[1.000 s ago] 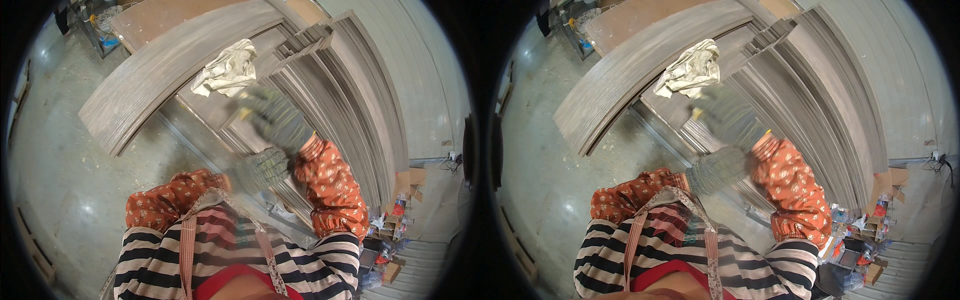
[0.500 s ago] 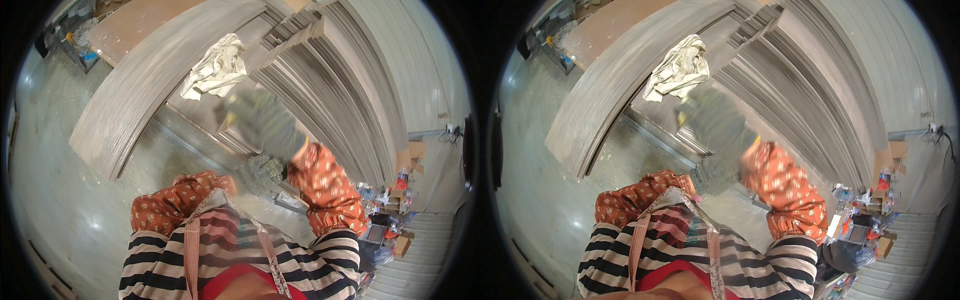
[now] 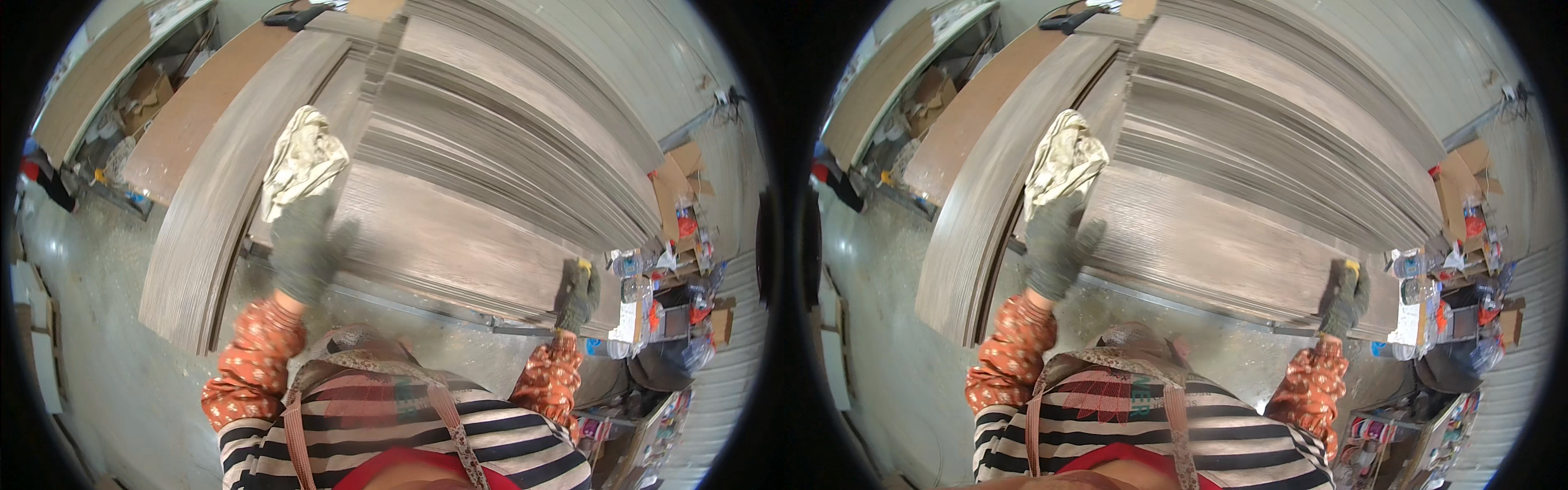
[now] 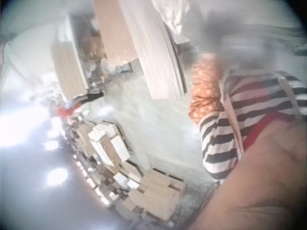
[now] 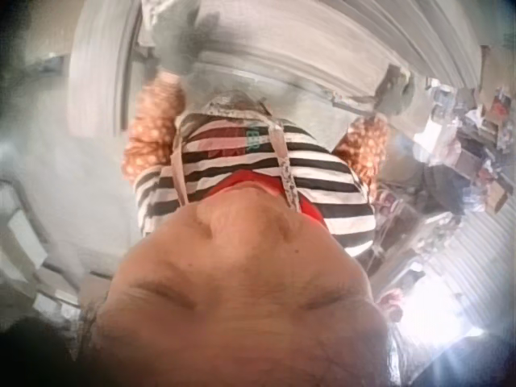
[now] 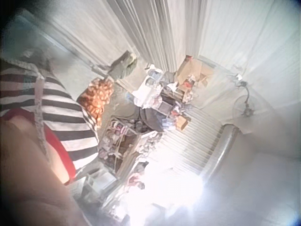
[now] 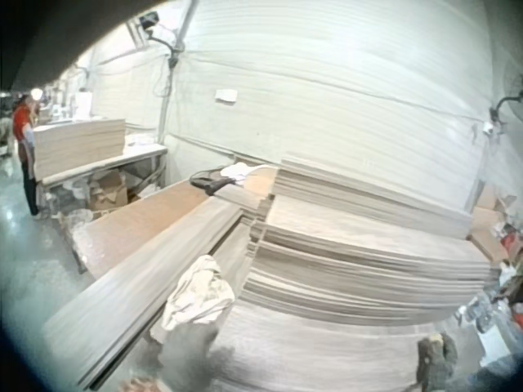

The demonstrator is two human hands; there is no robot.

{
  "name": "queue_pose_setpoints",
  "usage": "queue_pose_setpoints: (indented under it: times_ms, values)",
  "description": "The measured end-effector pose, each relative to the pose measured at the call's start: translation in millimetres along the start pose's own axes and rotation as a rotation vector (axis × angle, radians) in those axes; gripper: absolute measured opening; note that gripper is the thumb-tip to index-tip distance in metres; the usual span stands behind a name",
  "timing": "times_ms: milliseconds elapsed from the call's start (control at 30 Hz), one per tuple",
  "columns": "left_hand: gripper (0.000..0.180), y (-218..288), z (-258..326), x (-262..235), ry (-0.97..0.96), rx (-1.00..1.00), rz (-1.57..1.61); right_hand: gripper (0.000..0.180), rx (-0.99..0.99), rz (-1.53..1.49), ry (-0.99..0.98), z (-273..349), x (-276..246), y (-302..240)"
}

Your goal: The person wipes long wooden boards one by one with a cloth and a sponge, cleaning both the surfaces and the edges before stacking them.

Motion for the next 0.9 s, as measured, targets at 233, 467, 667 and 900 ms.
queue_pose_setpoints:
  times_ms: [233, 467, 667, 900]
  values:
    - [0.043, -57, -38, 37, -0.631, -0.538, 1.385, 0.036, 0.008, 0.254, 0.019, 14, 55, -20]
    - [0.059, -64, -29, 26, -0.574, -0.537, 1.201, 0.036, 0.029, -0.109, -0.043, 10, 77, -28]
    - [0.069, -50, -21, 11, -0.599, -0.373, 1.267, 0.038, -0.100, -0.313, 0.299, -18, 28, -46]
    - [0.068, -44, -19, -7, -0.512, -0.320, 1.110, 0.041, -0.395, 1.029, 0.136, -20, 54, -91]
Point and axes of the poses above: each hand's wrist, its own z-axis away from the middle knuckle, its own x-axis out of the palm, y = z × x, the point moved 4 cm from there along -z, towards the middle knuckle, and after that the axes turned 15 degrees about -y, right-handed, at the moved point
